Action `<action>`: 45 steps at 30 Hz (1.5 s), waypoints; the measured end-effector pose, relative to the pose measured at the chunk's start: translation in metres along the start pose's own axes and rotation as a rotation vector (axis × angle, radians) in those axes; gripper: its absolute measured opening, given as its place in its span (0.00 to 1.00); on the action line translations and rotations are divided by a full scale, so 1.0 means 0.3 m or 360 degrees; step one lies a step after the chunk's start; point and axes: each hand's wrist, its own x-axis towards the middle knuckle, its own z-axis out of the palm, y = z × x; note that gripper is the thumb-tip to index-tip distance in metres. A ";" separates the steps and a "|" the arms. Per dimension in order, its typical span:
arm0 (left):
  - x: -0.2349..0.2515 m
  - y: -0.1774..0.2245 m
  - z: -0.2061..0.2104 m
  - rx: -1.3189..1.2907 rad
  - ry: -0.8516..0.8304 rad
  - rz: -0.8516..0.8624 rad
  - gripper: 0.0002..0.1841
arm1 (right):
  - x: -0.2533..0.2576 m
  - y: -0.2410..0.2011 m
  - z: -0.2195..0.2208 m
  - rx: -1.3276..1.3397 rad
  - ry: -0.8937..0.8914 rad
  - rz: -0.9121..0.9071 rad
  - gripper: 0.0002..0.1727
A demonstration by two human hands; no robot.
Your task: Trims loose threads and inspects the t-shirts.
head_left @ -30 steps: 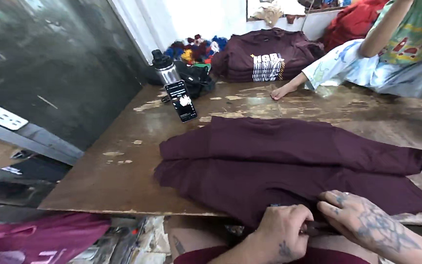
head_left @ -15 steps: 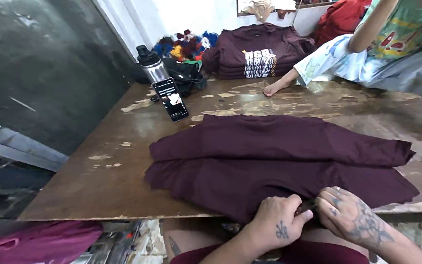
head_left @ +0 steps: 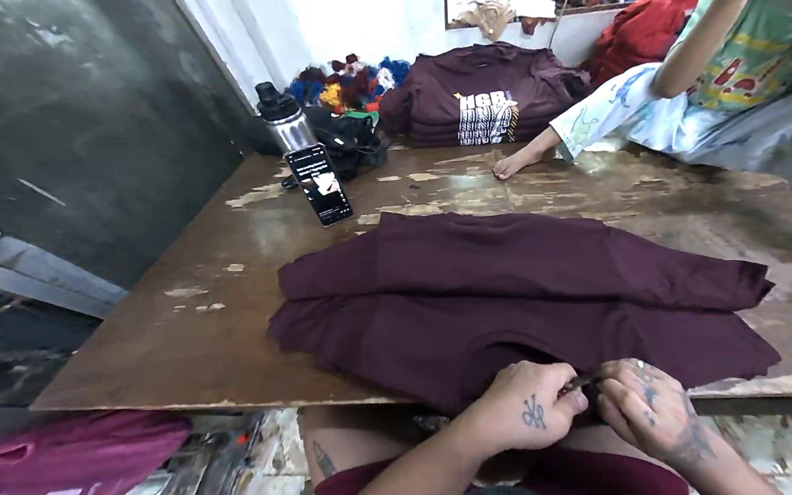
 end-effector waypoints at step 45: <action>-0.077 -0.088 0.073 0.1078 0.0875 0.0921 0.17 | -0.203 -0.238 0.026 0.0372 0.0468 0.0678 0.07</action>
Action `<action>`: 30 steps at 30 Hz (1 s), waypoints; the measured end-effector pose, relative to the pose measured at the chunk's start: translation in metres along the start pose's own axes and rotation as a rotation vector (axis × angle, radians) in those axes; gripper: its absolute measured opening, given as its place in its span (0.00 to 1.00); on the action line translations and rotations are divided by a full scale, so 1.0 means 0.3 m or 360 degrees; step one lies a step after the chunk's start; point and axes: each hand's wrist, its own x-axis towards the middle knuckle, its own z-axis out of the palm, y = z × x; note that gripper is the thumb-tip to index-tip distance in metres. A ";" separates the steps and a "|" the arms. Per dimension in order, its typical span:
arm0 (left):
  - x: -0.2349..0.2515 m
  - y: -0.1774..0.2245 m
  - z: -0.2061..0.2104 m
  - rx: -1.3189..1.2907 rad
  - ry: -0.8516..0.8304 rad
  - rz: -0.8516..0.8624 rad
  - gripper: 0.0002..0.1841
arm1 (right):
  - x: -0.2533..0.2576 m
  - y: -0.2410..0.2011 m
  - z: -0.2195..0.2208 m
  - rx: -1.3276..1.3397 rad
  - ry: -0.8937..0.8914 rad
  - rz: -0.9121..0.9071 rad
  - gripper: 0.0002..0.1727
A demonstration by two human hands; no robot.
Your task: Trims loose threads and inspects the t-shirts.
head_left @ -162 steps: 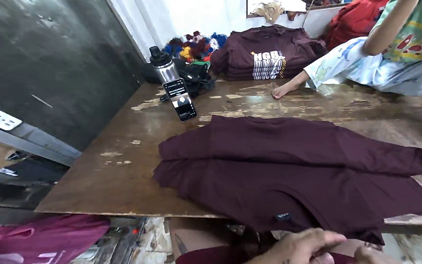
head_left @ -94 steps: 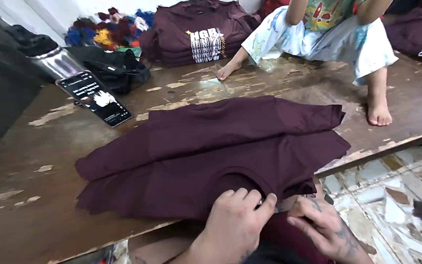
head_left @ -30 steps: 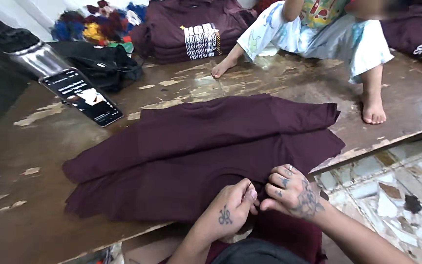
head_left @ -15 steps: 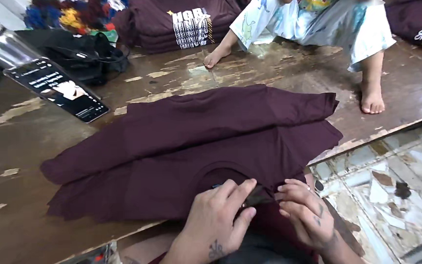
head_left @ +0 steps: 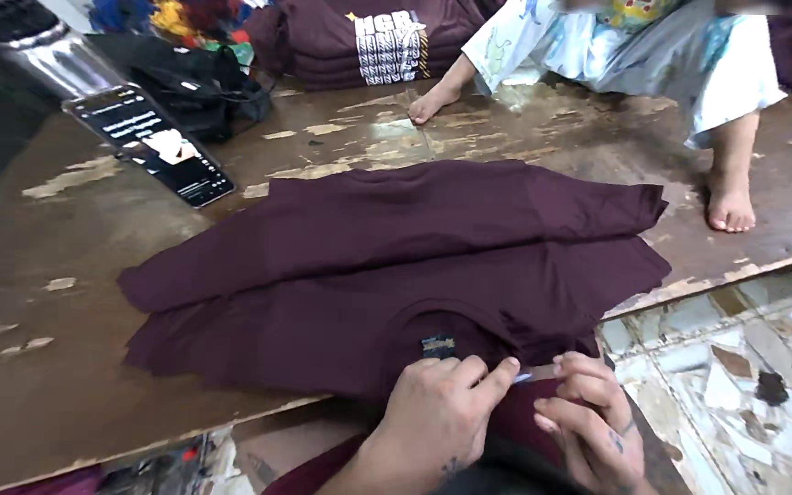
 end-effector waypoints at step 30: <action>-0.348 -0.127 -0.079 -0.1432 0.0863 -0.0998 0.08 | 0.169 -0.058 0.390 0.0419 -0.0480 -0.0226 0.20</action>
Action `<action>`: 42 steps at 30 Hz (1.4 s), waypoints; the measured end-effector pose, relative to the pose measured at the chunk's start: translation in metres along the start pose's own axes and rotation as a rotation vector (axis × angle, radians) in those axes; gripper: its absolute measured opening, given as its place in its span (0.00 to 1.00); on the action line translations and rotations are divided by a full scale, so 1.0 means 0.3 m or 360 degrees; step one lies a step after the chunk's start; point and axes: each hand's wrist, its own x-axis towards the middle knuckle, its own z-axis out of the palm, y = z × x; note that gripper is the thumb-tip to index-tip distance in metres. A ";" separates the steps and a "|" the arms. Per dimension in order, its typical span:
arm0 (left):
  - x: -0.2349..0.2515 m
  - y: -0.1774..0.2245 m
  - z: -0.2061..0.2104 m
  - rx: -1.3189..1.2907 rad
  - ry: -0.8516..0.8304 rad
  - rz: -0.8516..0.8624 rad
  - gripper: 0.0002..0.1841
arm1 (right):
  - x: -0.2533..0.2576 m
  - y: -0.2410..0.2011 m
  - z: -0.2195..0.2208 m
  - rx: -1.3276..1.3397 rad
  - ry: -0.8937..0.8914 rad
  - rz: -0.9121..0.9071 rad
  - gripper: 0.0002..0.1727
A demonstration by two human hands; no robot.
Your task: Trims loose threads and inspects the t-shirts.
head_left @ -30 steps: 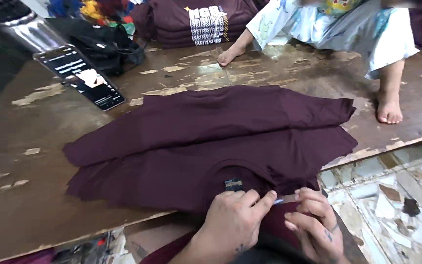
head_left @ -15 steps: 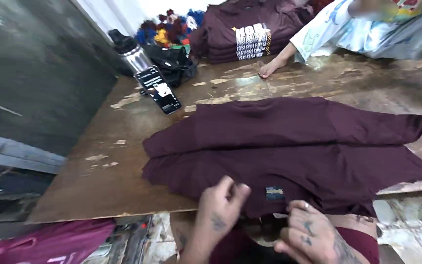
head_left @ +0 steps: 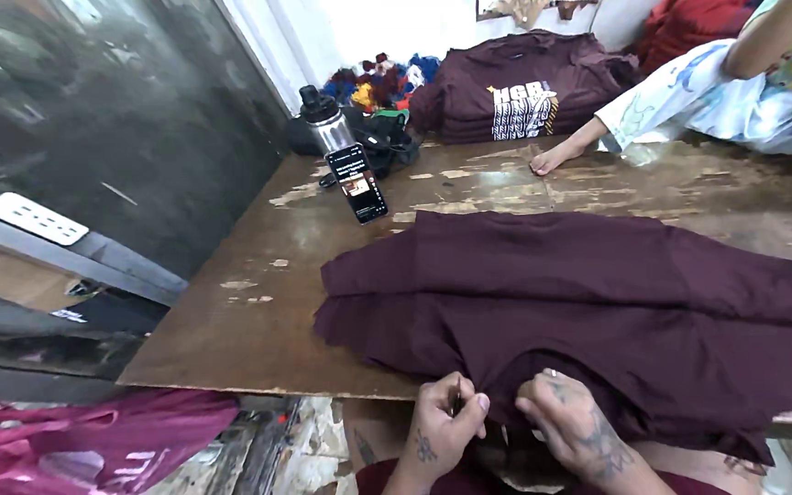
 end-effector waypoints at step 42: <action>0.078 0.061 -0.146 0.1164 0.0264 0.0305 0.21 | 0.133 0.000 -0.083 0.0568 -0.0370 0.0167 0.22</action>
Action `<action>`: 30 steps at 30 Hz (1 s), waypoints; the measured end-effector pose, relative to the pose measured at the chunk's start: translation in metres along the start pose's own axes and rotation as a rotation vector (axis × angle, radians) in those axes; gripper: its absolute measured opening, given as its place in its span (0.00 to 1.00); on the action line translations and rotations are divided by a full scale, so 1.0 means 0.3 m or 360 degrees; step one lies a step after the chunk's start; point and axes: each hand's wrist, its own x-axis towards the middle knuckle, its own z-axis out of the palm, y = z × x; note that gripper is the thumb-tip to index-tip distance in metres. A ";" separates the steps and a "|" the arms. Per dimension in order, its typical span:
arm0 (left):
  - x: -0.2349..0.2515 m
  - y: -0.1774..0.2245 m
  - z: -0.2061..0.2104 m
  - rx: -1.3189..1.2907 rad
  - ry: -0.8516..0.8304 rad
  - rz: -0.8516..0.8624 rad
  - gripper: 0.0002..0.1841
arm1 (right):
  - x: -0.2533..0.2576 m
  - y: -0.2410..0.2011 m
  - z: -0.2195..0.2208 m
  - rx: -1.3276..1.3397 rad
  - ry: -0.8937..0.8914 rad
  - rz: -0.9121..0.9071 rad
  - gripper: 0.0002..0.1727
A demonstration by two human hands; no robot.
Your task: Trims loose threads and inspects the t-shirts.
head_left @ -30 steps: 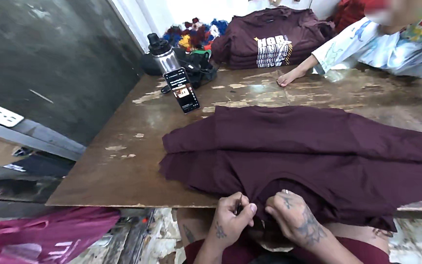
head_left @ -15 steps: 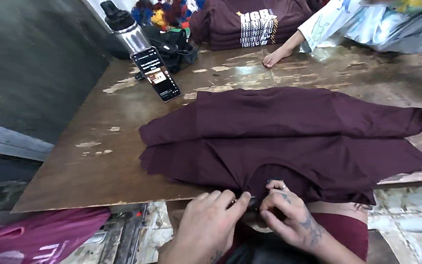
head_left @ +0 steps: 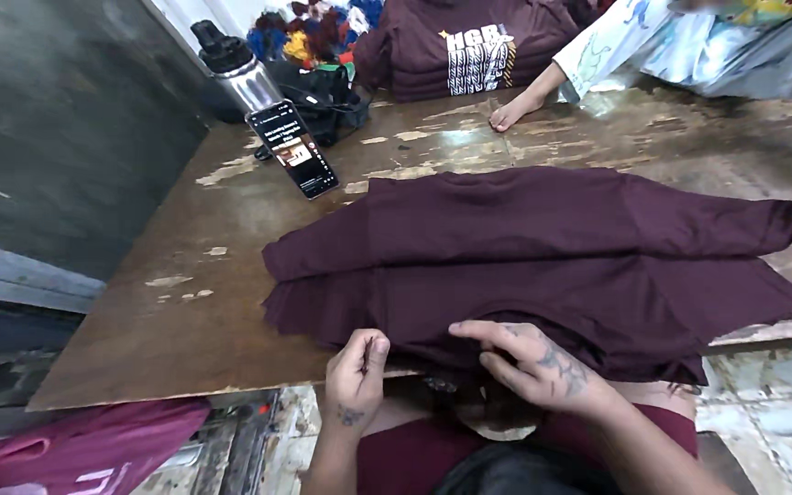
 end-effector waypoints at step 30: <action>0.368 0.040 -0.012 0.0585 0.0180 0.0409 0.17 | -0.089 0.144 -0.644 -0.1693 0.0511 0.0284 0.17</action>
